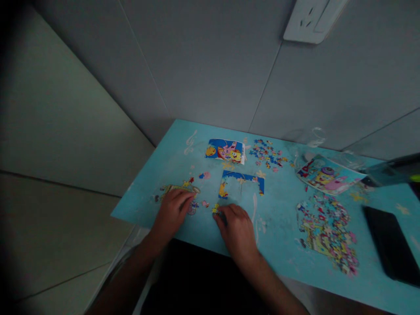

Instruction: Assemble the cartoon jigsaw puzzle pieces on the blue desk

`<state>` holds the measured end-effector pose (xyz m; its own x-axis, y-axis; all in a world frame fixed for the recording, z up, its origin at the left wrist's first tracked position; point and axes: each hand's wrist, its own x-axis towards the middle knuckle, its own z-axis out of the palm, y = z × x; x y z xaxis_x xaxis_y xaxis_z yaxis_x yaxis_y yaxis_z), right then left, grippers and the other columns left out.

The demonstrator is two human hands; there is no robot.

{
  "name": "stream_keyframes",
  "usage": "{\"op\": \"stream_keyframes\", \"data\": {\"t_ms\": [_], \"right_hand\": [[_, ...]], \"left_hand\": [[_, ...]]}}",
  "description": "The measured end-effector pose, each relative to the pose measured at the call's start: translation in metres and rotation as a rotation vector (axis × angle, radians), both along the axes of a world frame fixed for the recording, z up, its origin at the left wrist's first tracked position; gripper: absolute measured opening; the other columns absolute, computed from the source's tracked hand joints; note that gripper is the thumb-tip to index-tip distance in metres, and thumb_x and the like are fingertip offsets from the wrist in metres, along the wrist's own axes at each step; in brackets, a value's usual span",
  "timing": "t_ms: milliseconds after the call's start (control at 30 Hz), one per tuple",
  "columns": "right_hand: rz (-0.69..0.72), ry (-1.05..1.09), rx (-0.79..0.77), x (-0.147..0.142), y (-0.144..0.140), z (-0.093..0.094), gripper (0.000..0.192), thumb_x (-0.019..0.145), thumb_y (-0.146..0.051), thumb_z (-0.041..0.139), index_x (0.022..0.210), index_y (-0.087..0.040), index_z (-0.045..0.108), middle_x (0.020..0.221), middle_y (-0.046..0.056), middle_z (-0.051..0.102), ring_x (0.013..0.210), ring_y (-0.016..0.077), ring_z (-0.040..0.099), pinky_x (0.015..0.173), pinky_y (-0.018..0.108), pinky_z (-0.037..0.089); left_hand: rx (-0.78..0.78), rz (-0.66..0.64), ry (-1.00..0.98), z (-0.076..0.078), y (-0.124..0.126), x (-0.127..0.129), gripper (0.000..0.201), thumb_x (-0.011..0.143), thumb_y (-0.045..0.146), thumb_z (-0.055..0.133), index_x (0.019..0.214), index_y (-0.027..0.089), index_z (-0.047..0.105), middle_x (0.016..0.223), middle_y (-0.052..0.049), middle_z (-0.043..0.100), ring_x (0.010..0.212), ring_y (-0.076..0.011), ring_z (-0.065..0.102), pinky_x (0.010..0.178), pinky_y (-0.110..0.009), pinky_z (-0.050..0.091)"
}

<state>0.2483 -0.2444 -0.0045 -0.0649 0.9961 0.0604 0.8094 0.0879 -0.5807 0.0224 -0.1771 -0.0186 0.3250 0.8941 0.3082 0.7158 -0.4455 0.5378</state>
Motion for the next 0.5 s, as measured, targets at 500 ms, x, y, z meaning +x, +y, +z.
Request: {"op": "stream_keyframes", "data": {"t_ms": [500], "right_hand": [[0.016, 0.054, 0.009, 0.014, -0.011, -0.001, 0.015, 0.097, -0.028, 0.064, 0.108, -0.022, 0.072, 0.103, 0.008, 0.072, 0.096, 0.0246, 0.068, 0.092, 0.044, 0.055]], "left_hand": [[0.023, -0.033, 0.100, -0.010, 0.017, 0.028, 0.020, 0.099, 0.017, 0.056, 0.114, 0.021, 0.069, 0.108, -0.007, 0.071, 0.106, -0.0250, 0.063, 0.099, -0.046, 0.050]]}}
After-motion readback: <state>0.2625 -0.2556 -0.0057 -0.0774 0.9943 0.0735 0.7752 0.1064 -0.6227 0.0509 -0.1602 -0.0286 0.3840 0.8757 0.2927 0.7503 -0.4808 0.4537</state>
